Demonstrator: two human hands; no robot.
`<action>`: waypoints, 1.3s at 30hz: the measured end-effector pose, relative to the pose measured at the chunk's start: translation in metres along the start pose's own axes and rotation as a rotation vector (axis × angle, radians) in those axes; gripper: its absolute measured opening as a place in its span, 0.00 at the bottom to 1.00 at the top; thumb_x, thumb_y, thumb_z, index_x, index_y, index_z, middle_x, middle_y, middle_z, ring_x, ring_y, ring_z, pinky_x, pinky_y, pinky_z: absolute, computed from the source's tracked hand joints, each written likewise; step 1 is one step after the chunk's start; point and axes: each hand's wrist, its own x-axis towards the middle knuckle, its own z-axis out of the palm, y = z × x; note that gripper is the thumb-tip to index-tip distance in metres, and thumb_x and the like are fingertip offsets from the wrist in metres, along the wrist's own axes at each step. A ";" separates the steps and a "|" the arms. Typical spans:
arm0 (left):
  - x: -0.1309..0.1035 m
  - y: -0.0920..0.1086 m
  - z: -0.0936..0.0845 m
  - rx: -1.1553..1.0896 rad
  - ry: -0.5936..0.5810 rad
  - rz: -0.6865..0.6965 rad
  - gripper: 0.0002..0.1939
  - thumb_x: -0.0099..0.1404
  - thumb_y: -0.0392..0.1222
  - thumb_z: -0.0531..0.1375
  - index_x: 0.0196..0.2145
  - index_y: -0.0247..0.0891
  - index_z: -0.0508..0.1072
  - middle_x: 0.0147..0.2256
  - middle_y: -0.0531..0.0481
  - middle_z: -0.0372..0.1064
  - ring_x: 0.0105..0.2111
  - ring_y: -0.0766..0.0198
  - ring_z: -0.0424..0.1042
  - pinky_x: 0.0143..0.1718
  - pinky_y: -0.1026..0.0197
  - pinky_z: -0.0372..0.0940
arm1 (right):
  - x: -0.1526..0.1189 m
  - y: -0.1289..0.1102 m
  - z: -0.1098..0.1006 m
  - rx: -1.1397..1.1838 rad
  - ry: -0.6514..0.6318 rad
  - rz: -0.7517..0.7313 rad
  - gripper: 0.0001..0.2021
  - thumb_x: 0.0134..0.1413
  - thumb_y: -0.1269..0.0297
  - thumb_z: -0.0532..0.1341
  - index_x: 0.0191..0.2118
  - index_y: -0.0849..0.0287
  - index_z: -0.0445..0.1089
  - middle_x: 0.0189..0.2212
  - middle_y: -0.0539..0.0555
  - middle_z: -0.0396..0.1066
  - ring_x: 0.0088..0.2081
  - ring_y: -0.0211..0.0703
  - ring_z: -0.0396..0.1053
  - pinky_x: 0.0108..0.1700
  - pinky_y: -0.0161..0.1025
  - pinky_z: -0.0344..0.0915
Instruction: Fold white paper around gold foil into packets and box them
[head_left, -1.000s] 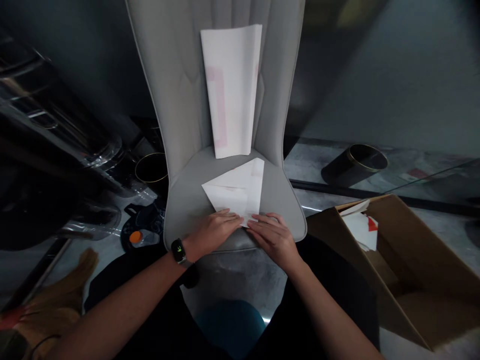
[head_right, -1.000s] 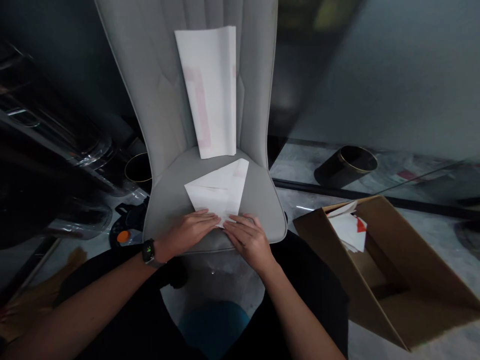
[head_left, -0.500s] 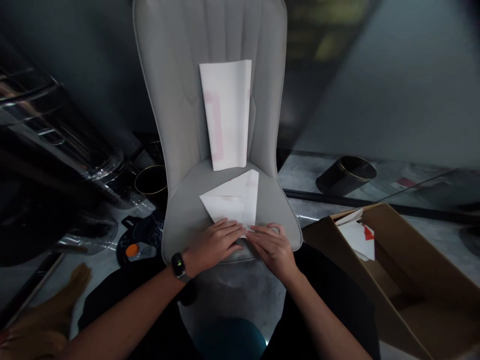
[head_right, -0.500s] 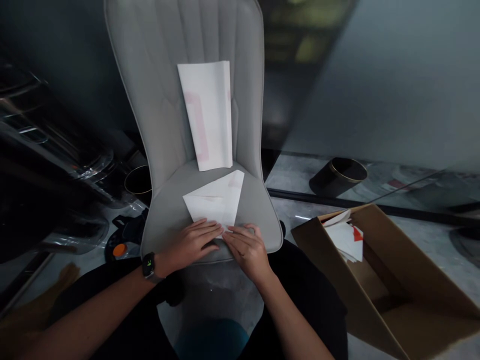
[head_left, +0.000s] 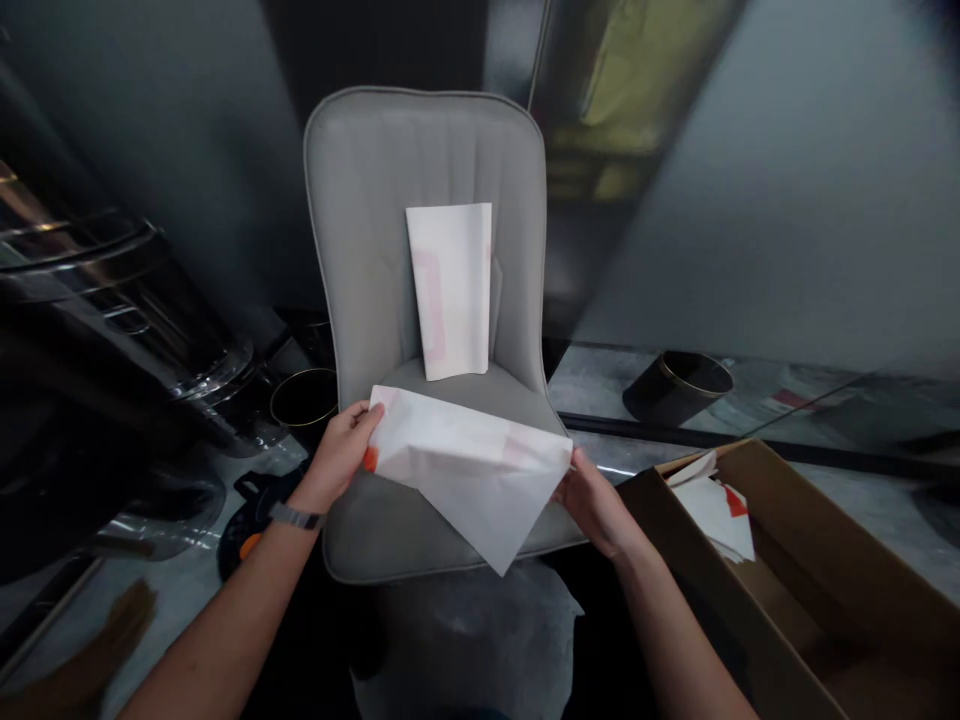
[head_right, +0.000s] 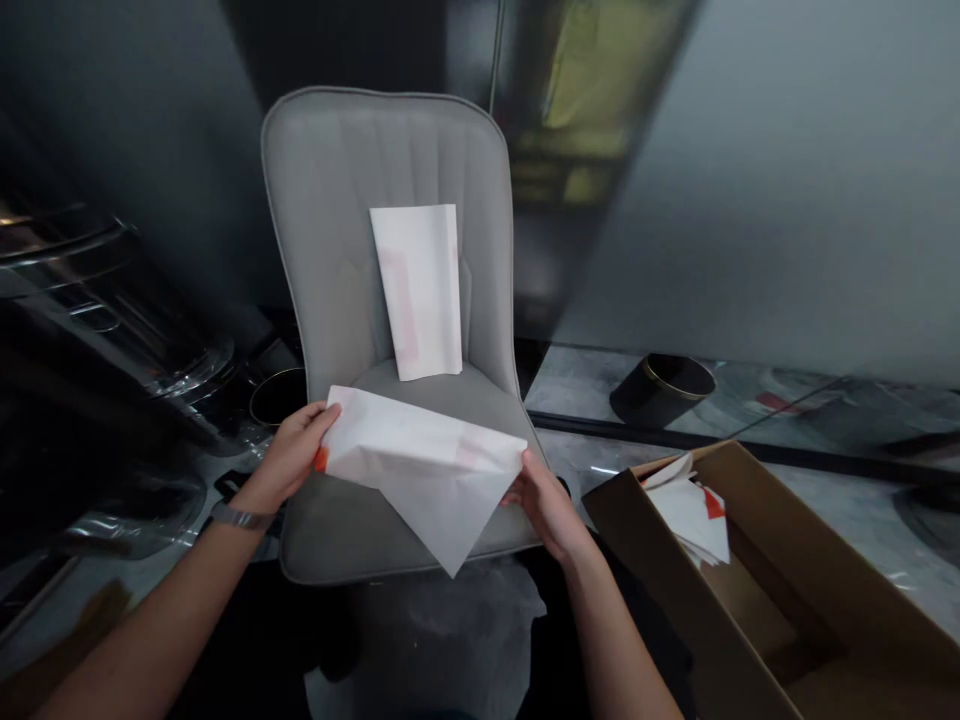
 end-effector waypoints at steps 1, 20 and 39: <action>0.010 -0.007 -0.001 -0.016 -0.006 -0.041 0.29 0.49 0.65 0.71 0.34 0.35 0.78 0.31 0.48 0.77 0.31 0.61 0.74 0.30 0.64 0.67 | -0.001 0.002 0.007 0.002 -0.042 0.056 0.27 0.59 0.38 0.61 0.52 0.56 0.73 0.39 0.57 0.79 0.36 0.50 0.76 0.31 0.42 0.70; 0.060 -0.068 -0.045 0.515 -0.006 0.038 0.22 0.59 0.44 0.64 0.50 0.34 0.75 0.30 0.50 0.74 0.32 0.58 0.75 0.39 0.58 0.68 | 0.016 0.019 0.036 0.167 -0.043 0.135 0.30 0.47 0.63 0.65 0.59 0.51 0.61 0.32 0.48 0.78 0.30 0.46 0.78 0.32 0.43 0.74; 0.002 -0.058 -0.011 0.881 -0.467 0.293 0.13 0.64 0.42 0.60 0.46 0.41 0.74 0.37 0.50 0.67 0.35 0.58 0.71 0.44 0.56 0.66 | 0.003 0.013 0.020 -0.599 -0.365 -0.143 0.25 0.51 0.55 0.72 0.56 0.50 0.77 0.23 0.44 0.62 0.22 0.34 0.60 0.23 0.33 0.62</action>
